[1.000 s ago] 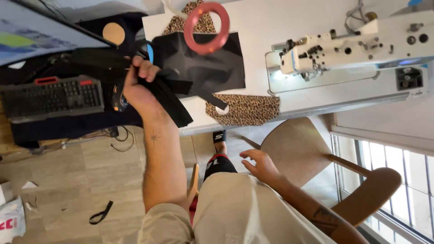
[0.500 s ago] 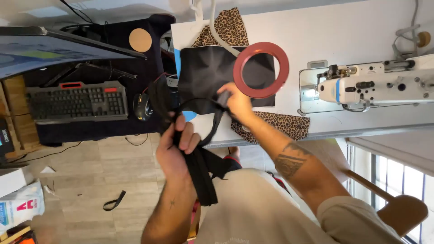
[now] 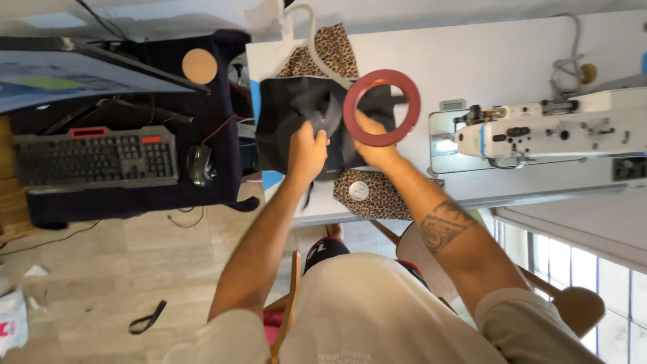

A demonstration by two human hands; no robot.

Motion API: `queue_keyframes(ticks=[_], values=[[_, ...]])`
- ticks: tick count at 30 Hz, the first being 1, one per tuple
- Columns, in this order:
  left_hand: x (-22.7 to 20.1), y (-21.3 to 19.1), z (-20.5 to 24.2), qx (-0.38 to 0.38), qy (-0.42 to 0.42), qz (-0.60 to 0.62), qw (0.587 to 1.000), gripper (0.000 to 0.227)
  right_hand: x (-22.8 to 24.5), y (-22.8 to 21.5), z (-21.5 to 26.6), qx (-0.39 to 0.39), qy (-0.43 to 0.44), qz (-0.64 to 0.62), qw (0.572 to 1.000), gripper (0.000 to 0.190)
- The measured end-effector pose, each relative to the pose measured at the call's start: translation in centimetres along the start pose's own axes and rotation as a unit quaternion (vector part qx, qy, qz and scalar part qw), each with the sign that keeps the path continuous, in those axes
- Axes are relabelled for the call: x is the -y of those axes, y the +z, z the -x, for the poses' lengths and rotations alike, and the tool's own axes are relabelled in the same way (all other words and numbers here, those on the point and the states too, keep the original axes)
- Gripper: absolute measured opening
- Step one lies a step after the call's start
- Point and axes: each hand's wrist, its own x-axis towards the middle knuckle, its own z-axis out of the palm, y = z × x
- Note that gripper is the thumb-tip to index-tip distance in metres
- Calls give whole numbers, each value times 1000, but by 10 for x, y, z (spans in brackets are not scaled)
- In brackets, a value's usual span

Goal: The person is organizing fabric pieces, cutting straps with scissors, and using a laser cutter to process materials in a workshop.

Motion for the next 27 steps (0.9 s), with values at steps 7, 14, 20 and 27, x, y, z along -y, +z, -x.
queue_keyframes(ticks=[7,14,20,27], values=[[-12,34,-57,54,240,-444,861,40,-6,-26,154,60,116,-58,990,50],[12,41,57,-30,255,-403,878,59,-78,-17,365,145,267,-132,943,38],[126,78,263,-3,146,-337,930,37,-111,-23,400,231,226,-134,937,36],[264,120,574,-53,-177,-321,929,39,-105,-1,351,378,3,-119,918,33]])
